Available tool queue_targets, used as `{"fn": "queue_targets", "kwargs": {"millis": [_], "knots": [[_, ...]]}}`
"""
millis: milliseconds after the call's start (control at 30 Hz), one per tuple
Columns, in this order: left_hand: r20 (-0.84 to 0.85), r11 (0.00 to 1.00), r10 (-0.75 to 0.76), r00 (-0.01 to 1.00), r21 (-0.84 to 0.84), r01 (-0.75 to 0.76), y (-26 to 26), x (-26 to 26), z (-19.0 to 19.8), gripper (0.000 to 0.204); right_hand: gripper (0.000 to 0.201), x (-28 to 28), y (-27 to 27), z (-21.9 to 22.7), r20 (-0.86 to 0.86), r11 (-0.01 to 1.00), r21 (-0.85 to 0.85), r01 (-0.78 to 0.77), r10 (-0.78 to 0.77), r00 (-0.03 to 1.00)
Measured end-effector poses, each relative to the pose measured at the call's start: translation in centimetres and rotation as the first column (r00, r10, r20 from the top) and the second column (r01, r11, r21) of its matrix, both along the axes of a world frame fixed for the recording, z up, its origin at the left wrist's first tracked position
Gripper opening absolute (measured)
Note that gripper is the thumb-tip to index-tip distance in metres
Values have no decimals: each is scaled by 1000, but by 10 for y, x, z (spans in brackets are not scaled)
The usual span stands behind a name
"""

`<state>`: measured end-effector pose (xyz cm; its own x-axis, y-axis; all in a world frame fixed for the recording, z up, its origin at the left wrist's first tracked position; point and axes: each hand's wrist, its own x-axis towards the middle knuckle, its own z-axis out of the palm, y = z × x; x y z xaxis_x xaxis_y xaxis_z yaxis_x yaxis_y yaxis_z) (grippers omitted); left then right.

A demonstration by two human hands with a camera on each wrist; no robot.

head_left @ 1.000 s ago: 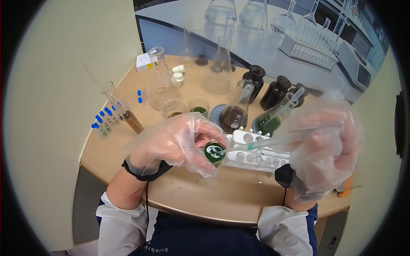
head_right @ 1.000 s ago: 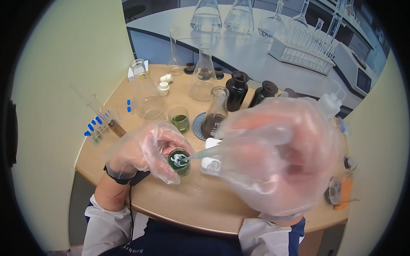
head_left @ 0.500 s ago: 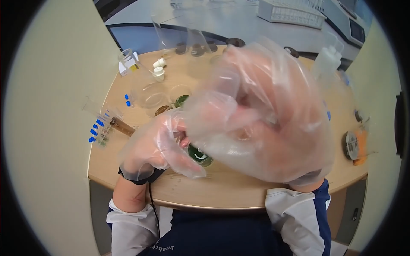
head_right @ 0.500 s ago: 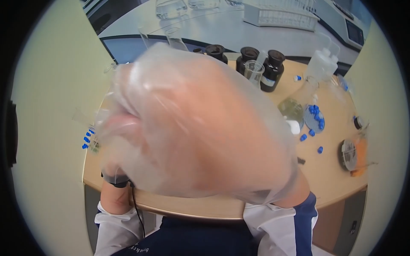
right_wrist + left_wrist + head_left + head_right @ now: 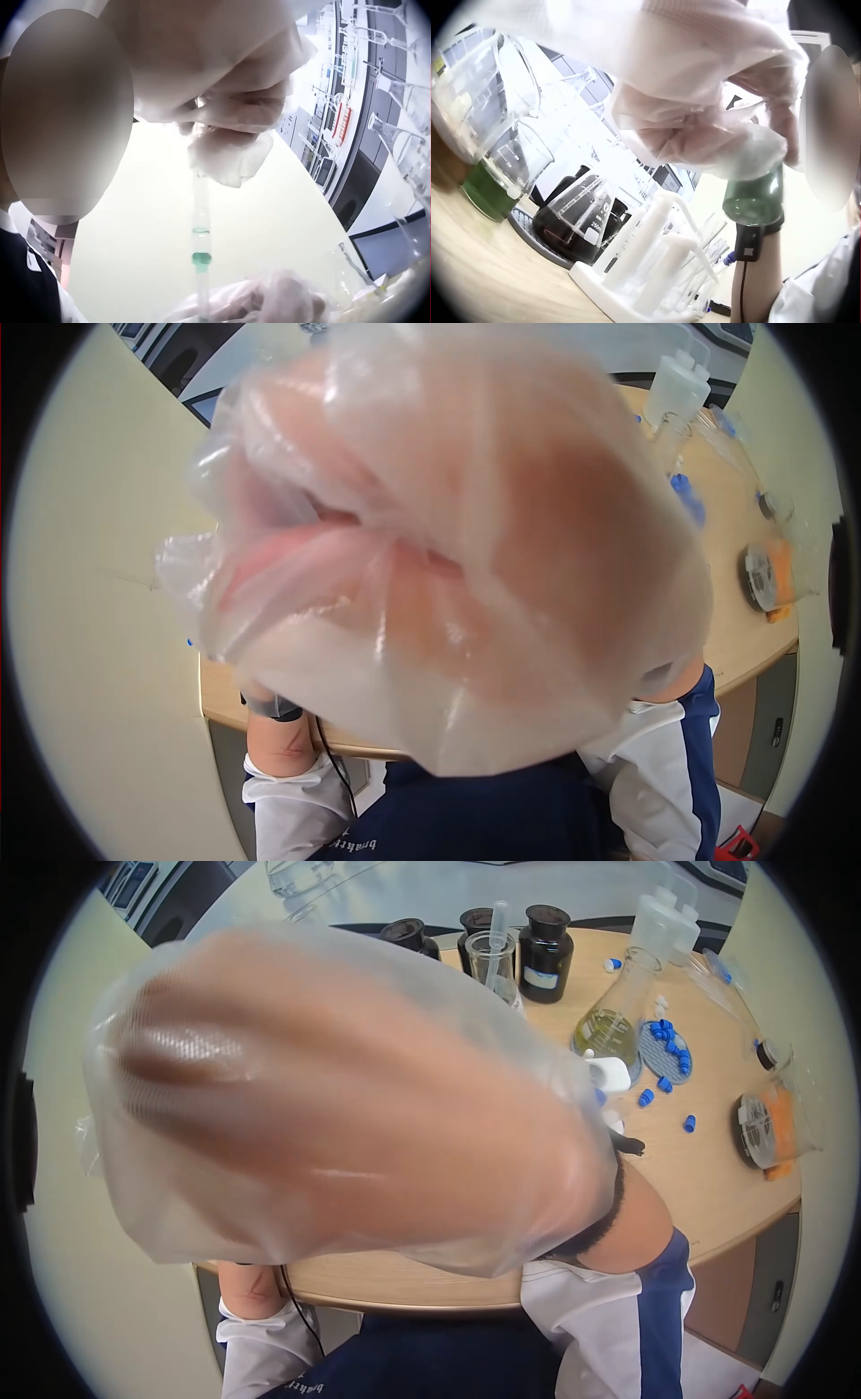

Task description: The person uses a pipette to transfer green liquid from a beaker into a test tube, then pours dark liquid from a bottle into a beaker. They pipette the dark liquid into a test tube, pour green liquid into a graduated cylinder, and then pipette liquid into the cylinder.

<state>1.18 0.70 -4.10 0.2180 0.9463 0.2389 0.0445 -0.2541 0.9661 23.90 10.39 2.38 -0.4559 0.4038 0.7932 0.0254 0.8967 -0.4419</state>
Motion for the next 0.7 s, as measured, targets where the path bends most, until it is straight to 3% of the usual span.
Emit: {"fn": "queue_targets", "kwargs": {"millis": [700], "knots": [[23, 998, 58, 998, 27, -58, -13, -5, -10, 58, 19, -9, 4, 0, 51, 1000, 2, -29, 29, 998]]}}
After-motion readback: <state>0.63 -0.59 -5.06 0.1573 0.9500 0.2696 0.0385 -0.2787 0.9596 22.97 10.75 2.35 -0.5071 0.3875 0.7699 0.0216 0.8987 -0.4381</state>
